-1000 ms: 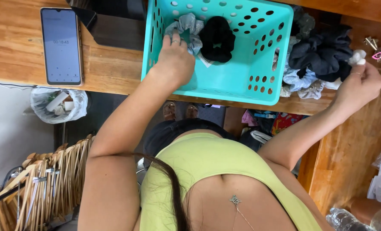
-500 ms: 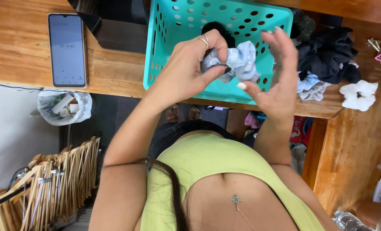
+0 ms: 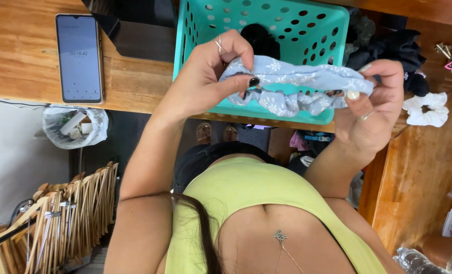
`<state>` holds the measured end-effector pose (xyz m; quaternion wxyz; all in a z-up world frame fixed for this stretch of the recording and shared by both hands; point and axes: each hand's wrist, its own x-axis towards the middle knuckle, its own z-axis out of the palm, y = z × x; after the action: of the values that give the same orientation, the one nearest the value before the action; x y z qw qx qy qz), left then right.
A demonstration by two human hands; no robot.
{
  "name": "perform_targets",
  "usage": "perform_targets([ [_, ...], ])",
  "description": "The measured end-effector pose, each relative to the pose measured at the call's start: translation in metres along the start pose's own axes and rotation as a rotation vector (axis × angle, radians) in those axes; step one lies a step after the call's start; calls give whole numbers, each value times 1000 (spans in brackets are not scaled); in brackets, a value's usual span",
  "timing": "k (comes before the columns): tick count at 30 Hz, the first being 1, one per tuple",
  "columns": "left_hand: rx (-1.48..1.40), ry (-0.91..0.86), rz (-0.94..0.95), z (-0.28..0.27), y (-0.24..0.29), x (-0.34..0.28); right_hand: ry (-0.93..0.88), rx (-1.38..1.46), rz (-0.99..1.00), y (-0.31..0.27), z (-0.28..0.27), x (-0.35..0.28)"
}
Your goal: Sorting various colored hair scrunchies and placing them into a teal plastic basket.
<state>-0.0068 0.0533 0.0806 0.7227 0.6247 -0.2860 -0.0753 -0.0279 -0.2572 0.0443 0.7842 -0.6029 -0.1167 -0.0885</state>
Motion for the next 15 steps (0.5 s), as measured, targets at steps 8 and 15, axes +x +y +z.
perform_targets([
  [8, 747, -247, 26, 3, -43, 39, 166, -360, -501, -26, -8, -5],
  [15, 1485, -972, -592, 24, -115, 71, 642, -518, -871, -20, -70, -1],
])
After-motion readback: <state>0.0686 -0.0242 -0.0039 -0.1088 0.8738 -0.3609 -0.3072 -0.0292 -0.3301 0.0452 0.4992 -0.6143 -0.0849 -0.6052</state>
